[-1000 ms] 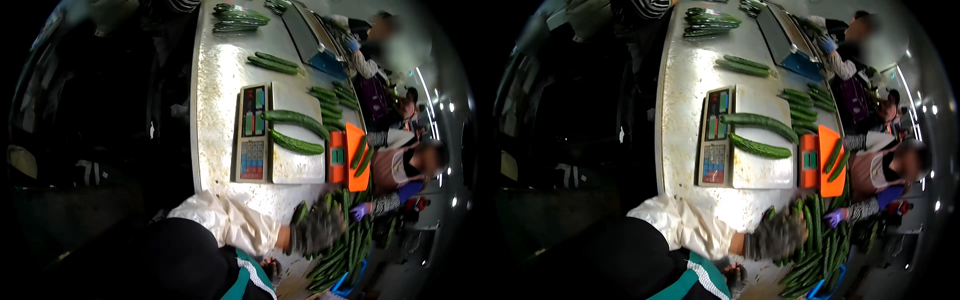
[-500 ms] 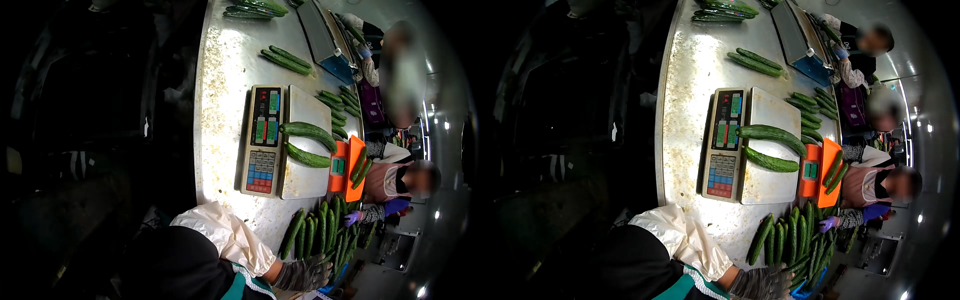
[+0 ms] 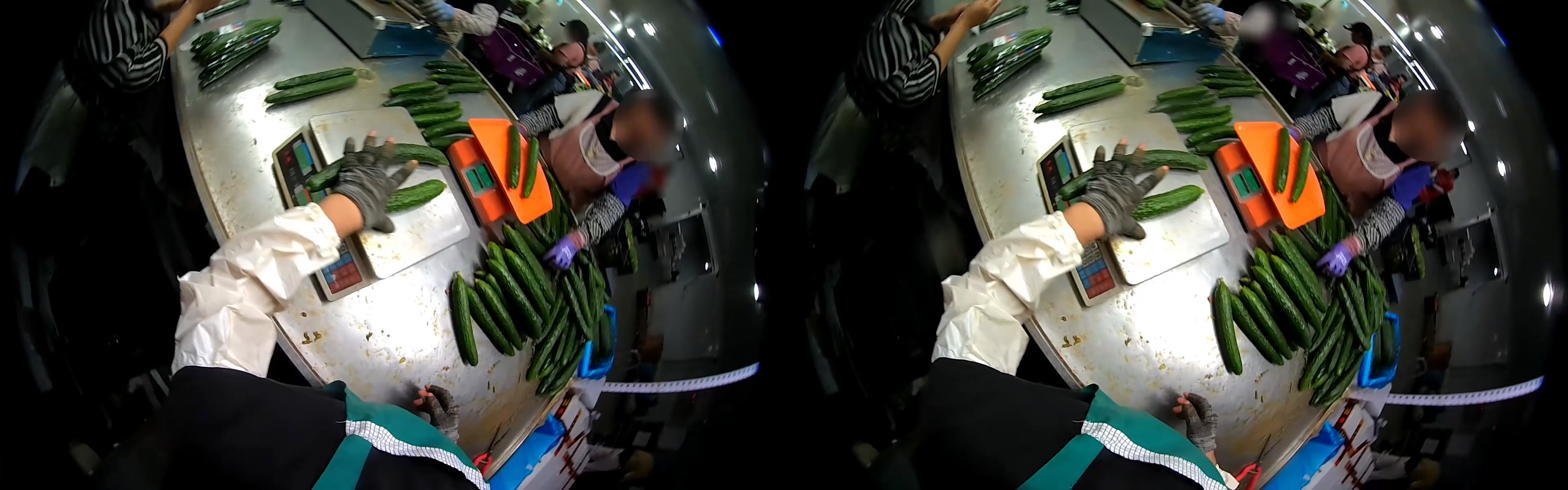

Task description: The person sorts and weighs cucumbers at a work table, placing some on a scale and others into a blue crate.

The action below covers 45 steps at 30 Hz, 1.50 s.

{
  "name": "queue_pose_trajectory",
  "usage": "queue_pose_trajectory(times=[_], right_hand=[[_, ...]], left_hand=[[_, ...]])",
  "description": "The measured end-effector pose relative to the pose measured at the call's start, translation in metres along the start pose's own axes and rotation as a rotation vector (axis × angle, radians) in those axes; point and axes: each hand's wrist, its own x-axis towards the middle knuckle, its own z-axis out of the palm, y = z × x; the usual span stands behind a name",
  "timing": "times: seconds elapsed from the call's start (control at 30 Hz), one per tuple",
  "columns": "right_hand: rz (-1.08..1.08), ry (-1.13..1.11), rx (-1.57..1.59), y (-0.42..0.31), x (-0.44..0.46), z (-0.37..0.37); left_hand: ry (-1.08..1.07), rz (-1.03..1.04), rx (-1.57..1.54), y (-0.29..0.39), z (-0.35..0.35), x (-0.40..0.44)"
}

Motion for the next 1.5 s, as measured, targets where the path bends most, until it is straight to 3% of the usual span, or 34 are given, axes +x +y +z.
queue_pose_trajectory(times=[0.23,0.3,0.6,0.83,1.07,1.13,1.33,1.4,1.5], right_hand=[[-0.095,0.017,-0.010,0.008,0.001,-0.006],[-0.087,0.067,0.014,0.010,0.002,-0.011],[-0.111,0.094,0.116,0.026,0.012,-0.028],[-0.086,0.071,0.273,0.038,0.021,-0.034],[-0.066,0.063,0.231,0.030,0.031,-0.028],[-0.056,0.089,0.211,0.023,0.030,-0.024],[0.020,0.221,0.218,0.019,0.026,-0.013],[0.066,0.227,0.080,-0.002,0.014,-0.006],[0.123,0.233,-0.119,-0.027,0.010,0.007]], left_hand=[[-0.046,-0.042,-0.041,-0.011,-0.007,0.024],[-0.064,-0.014,-0.175,-0.020,-0.008,0.032],[-0.006,-0.141,-0.094,-0.007,-0.010,0.039],[-0.047,-0.117,-0.182,-0.018,-0.010,0.051],[-0.072,-0.070,-0.276,-0.034,-0.012,0.062],[-0.121,-0.081,-0.275,-0.045,-0.019,0.069],[0.243,-0.097,-0.304,-0.140,-0.002,0.127],[0.227,-0.139,-0.509,-0.162,-0.019,0.128],[0.057,-0.259,-0.486,-0.205,-0.001,0.160]])
